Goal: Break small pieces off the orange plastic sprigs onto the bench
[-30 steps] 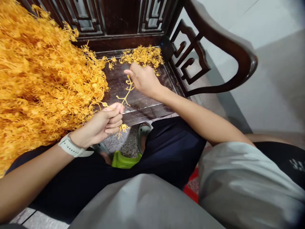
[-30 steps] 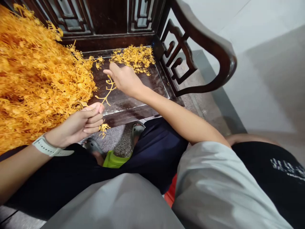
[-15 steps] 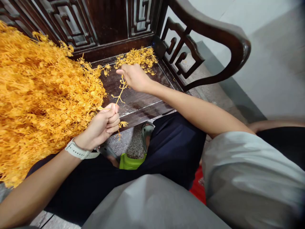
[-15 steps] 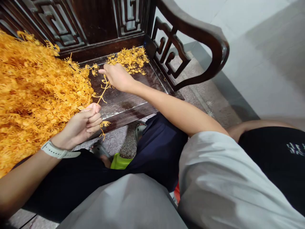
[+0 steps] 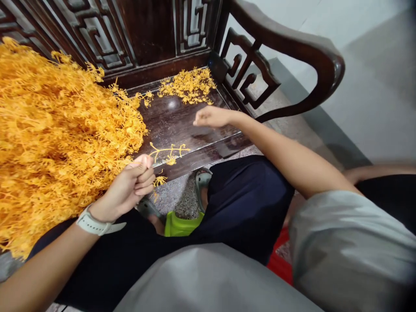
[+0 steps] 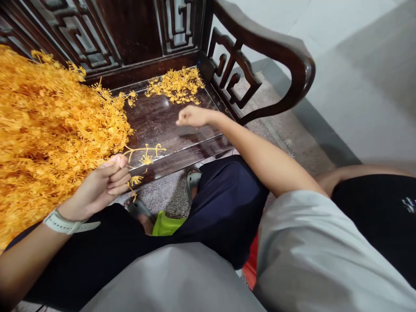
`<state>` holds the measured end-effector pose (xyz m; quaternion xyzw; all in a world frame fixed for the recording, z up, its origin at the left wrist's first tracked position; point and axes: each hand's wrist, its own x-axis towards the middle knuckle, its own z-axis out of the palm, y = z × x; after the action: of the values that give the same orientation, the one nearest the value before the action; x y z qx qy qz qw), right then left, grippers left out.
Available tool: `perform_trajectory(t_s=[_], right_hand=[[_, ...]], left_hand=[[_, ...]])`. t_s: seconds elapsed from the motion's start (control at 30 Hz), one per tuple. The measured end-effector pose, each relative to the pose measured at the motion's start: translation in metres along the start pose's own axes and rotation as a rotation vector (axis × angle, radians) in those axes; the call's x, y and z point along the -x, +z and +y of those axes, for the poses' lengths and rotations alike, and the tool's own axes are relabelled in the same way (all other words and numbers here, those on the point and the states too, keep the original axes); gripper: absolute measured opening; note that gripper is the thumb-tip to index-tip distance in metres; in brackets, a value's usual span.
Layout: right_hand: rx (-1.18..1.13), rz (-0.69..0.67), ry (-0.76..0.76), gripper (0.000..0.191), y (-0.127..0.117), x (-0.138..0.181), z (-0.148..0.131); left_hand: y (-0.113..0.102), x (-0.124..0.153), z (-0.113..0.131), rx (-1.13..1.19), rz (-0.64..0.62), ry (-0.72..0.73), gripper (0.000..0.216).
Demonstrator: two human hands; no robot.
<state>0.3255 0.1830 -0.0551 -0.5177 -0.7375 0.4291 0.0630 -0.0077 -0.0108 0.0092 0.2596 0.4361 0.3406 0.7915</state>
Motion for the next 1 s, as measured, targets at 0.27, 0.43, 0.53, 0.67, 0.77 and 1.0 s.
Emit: perform_trajectory(t_s=[0.27,0.43,0.53,0.67,0.77,1.0], right_hand=[[-0.458,-0.242,-0.268,0.038,-0.005,0.009,-0.05],[-0.839,0.189,-0.18,0.05,-0.003,0.008,-0.073],[-0.801,0.107,-0.136,0.047,0.017,0.007,-0.077],[-0.822,-0.208,-0.148,0.052,0.041,0.012,-0.086],[-0.831,-0.367,-0.194,0.043,0.054,0.017,-0.095],[-0.804,-0.413,-0.205,0.025,0.062,0.009,-0.1]], left_hand=[[0.016,-0.008,0.018,0.041,0.067,0.021,0.026],[0.011,-0.019,0.017,0.067,0.095,0.015,0.026],[0.009,-0.021,0.02,0.104,0.102,0.035,0.029],[0.012,-0.02,0.025,0.169,0.126,0.1,0.031],[0.014,-0.019,0.024,0.197,0.132,0.122,0.03],[0.013,-0.021,0.01,0.196,0.09,0.033,0.02]])
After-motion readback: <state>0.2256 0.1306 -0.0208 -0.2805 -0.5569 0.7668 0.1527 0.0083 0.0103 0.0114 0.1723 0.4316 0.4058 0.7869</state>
